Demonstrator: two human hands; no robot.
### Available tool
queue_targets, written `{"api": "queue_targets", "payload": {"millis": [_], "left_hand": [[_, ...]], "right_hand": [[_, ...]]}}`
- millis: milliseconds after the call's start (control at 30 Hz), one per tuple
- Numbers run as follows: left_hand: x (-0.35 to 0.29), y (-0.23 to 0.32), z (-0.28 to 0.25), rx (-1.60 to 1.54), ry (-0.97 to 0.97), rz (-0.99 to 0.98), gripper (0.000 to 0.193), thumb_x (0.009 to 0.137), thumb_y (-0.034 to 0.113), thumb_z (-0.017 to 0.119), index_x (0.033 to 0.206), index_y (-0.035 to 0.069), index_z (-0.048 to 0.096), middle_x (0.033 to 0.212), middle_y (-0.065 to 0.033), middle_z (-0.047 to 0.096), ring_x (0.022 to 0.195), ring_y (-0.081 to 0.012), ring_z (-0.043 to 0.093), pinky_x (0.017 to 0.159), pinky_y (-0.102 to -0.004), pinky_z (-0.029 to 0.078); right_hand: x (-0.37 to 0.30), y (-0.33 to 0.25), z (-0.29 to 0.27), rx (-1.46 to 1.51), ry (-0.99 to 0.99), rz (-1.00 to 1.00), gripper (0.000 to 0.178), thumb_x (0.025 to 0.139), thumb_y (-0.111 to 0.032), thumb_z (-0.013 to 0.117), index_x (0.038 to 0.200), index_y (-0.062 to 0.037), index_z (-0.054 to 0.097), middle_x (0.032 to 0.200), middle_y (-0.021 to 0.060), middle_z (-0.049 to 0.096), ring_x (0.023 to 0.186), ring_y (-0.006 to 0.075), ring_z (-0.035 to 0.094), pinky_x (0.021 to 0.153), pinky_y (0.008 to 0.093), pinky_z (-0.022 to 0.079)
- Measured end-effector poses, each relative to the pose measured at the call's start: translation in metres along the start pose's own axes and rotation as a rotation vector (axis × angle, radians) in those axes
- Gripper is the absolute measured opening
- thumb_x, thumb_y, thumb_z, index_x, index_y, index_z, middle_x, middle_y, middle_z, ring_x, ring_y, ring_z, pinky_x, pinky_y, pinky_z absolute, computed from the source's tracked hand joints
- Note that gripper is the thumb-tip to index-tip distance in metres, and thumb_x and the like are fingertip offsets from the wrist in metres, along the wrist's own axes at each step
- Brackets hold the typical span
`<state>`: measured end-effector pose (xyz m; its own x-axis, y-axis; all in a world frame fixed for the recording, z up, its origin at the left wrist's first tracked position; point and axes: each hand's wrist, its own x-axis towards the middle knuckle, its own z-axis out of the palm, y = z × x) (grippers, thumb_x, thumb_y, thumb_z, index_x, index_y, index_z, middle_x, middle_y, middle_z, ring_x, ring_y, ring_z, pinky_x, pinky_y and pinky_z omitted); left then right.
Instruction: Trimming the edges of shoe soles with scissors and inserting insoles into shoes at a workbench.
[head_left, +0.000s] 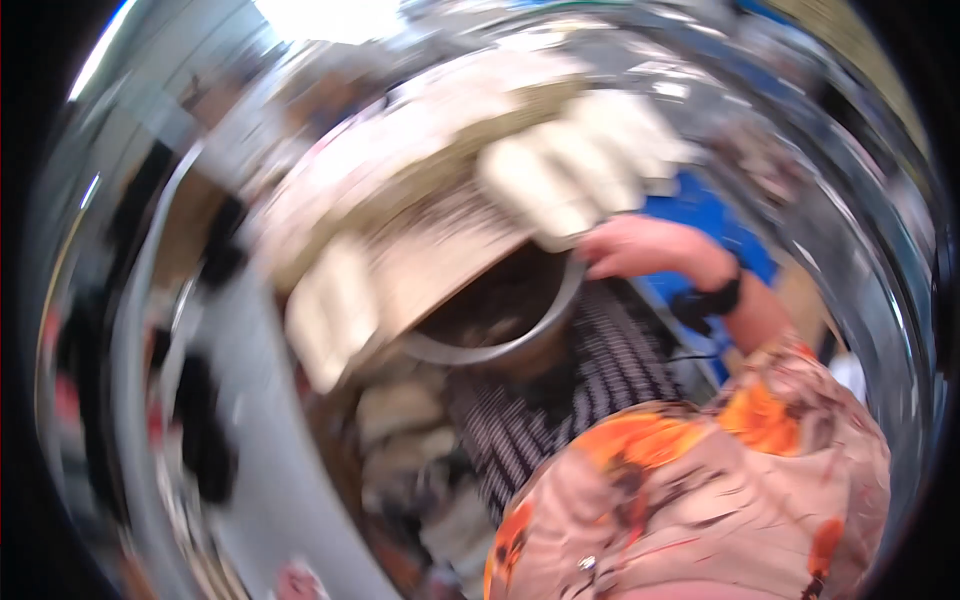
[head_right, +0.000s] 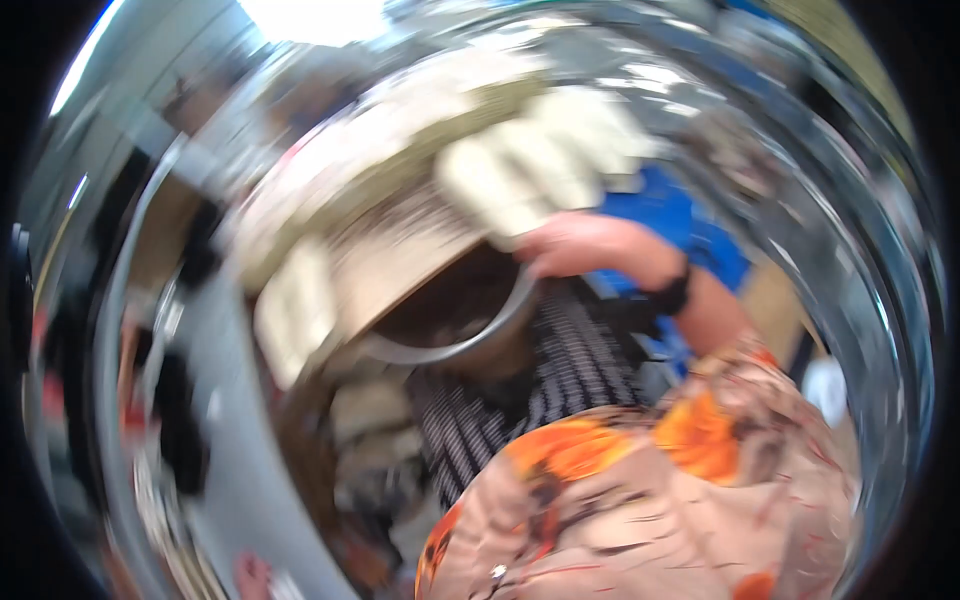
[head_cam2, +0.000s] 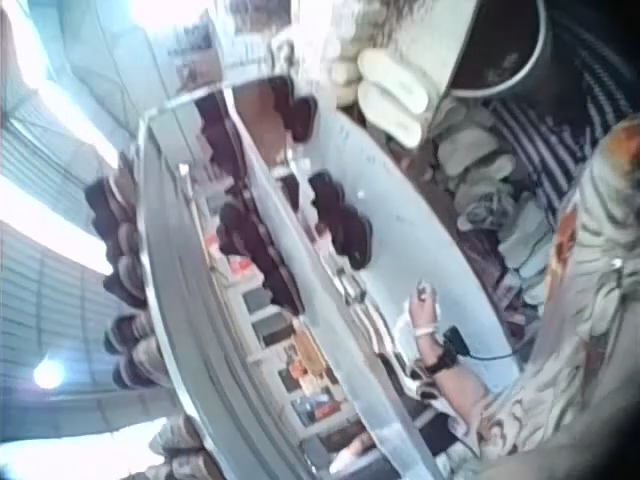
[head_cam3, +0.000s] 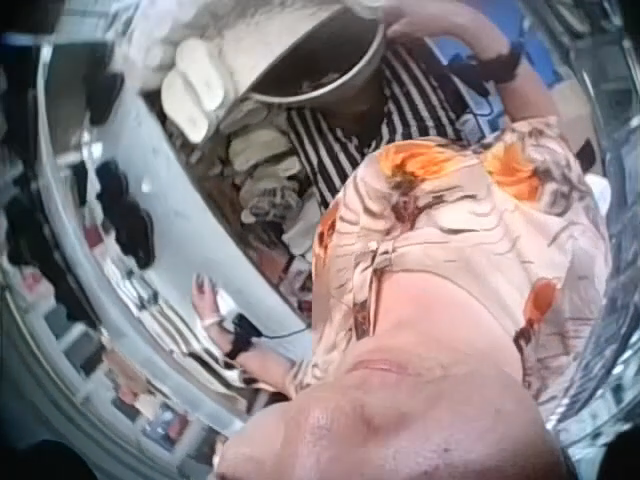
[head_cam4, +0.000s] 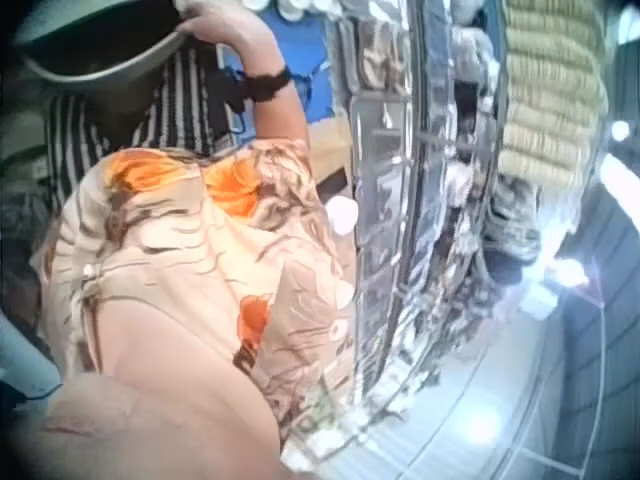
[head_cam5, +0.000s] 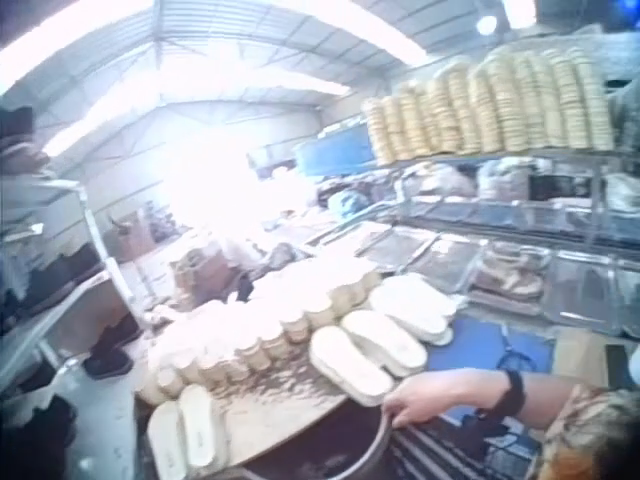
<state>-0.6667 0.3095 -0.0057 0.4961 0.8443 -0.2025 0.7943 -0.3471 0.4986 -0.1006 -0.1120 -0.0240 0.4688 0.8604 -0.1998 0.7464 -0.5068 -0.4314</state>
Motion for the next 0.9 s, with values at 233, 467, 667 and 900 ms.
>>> {"api": "queue_targets", "payload": {"millis": [233,467,667,900], "left_hand": [[-0.012,0.304,0.197,-0.147,-0.888,0.668,0.038,0.083,0.004,0.055,0.120,0.001,0.047,0.088,-0.0053,0.060,0.074,-0.0103,0.055,0.063,-0.0241,0.046],[0.011,0.381,0.291,0.159,-0.789,1.168,0.037,0.078,0.012,0.061,0.112,0.002,0.051,0.082,-0.0149,0.059,0.071,-0.0296,0.058,0.062,-0.0372,0.047],[0.026,0.393,0.302,0.172,-0.798,1.032,0.037,0.077,0.012,0.061,0.111,0.001,0.051,0.080,-0.0170,0.059,0.070,-0.0327,0.057,0.061,-0.0389,0.046],[0.038,0.397,0.285,0.200,-0.757,0.886,0.034,0.079,0.009,0.060,0.110,0.000,0.052,0.079,-0.0116,0.063,0.070,-0.0185,0.063,0.063,-0.0273,0.050]], "right_hand": [[-0.138,0.162,-0.044,-0.033,0.459,0.751,0.036,0.068,-0.015,0.058,0.101,-0.0024,0.057,0.088,0.0186,0.060,0.086,0.0321,0.057,0.074,0.0397,0.046],[-0.178,0.316,-0.094,0.900,1.150,1.123,0.055,0.079,-0.030,0.058,0.126,-0.0071,0.039,0.103,0.0153,0.058,0.082,0.0289,0.059,0.076,0.0375,0.048],[-0.113,0.388,-0.099,0.984,1.074,1.018,0.067,0.078,-0.049,0.053,0.127,-0.0047,0.040,0.129,0.0202,0.040,0.107,0.0294,0.050,0.086,0.0353,0.043],[-0.101,0.395,-0.094,0.452,1.299,1.136,0.045,0.078,-0.047,0.053,0.086,-0.0052,0.066,0.083,0.0135,0.064,0.078,0.0263,0.060,0.072,0.0344,0.044]]}}
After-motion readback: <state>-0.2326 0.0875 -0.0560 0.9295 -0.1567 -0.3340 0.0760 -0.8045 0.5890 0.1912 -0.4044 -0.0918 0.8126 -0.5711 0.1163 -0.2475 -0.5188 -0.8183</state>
